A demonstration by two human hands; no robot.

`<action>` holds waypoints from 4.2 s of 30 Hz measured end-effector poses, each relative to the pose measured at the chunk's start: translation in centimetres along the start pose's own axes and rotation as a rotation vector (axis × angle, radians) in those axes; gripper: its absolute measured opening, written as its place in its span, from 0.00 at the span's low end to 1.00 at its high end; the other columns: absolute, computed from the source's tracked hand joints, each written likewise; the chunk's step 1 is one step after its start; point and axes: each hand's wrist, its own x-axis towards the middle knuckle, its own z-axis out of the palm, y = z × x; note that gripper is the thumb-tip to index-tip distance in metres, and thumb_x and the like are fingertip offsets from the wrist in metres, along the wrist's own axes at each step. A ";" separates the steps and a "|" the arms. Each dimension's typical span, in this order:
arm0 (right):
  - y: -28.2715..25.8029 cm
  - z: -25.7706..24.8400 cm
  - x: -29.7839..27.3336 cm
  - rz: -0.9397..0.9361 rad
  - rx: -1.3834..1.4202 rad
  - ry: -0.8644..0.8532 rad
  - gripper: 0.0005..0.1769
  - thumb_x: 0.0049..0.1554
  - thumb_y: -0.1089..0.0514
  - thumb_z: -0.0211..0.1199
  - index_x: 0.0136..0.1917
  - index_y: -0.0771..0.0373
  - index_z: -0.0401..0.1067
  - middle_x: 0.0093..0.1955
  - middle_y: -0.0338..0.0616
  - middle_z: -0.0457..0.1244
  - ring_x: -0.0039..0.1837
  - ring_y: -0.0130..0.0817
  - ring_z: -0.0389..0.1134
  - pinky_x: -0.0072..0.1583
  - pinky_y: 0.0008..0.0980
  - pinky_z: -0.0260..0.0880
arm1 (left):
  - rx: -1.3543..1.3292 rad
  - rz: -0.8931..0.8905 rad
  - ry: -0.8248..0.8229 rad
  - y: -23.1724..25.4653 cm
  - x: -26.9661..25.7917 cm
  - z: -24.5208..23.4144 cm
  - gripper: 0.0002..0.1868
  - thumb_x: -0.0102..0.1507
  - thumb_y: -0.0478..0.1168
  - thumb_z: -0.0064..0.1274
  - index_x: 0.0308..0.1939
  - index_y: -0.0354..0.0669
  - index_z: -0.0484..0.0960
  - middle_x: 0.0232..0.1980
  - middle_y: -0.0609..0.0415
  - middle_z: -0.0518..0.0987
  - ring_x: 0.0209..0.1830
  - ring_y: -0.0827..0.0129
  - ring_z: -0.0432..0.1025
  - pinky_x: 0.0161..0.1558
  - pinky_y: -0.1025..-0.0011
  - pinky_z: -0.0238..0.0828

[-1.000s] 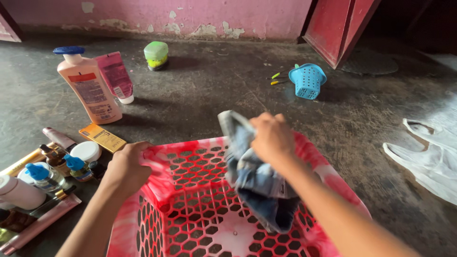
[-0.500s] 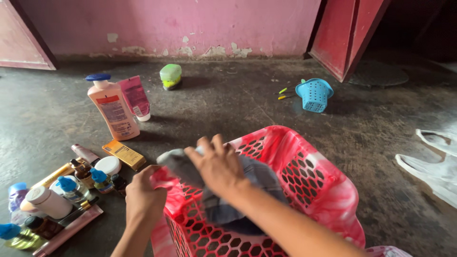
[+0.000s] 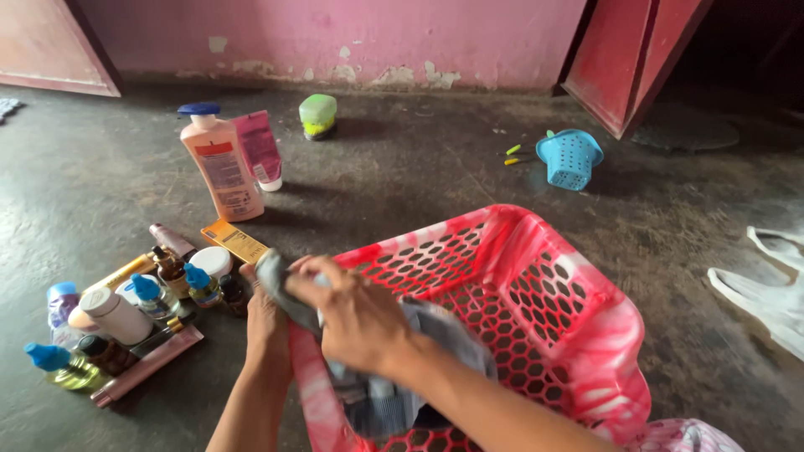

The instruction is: The person removes various toiletries and small boxes from a pink plastic basket and places them on the floor. Then the person picks up a pair of denim shorts, wipes the basket with the shorts, and places the shorts into the basket.

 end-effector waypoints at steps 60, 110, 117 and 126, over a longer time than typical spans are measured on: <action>5.9 -0.4 -11.2 -0.190 -0.120 -0.566 0.16 0.44 0.59 0.67 0.47 0.46 0.83 0.49 0.38 0.69 0.53 0.45 0.70 0.52 0.44 0.72 | 1.799 0.297 0.136 2.5 -0.7 10.8 0.46 0.57 0.39 0.53 0.79 0.51 0.54 0.59 0.38 0.71 0.46 0.44 0.77 0.41 0.49 0.75; 24.9 -16.0 -4.6 0.626 -0.951 -0.069 0.29 0.49 0.55 0.65 0.65 0.54 0.69 0.59 0.51 0.60 0.54 0.56 0.70 0.48 0.54 0.74 | 1.888 0.375 -0.034 2.8 -0.9 12.7 0.47 0.56 0.37 0.53 0.78 0.46 0.52 0.64 0.39 0.65 0.55 0.46 0.72 0.42 0.55 0.80; 24.2 -11.6 -3.3 0.581 -0.890 0.013 0.38 0.46 0.58 0.67 0.69 0.65 0.62 0.60 0.64 0.56 0.52 0.62 0.70 0.45 0.53 0.75 | 1.719 0.422 -0.029 2.4 -0.3 12.4 0.46 0.53 0.36 0.53 0.78 0.48 0.59 0.66 0.39 0.65 0.54 0.45 0.72 0.46 0.53 0.77; 11.8 8.3 -4.7 0.155 -0.221 -0.002 0.25 0.50 0.61 0.63 0.62 0.64 0.70 0.57 0.59 0.63 0.55 0.59 0.68 0.56 0.59 0.67 | 1.508 0.565 0.031 2.2 -0.1 11.8 0.31 0.66 0.56 0.40 0.70 0.45 0.70 0.63 0.41 0.72 0.54 0.42 0.73 0.50 0.49 0.72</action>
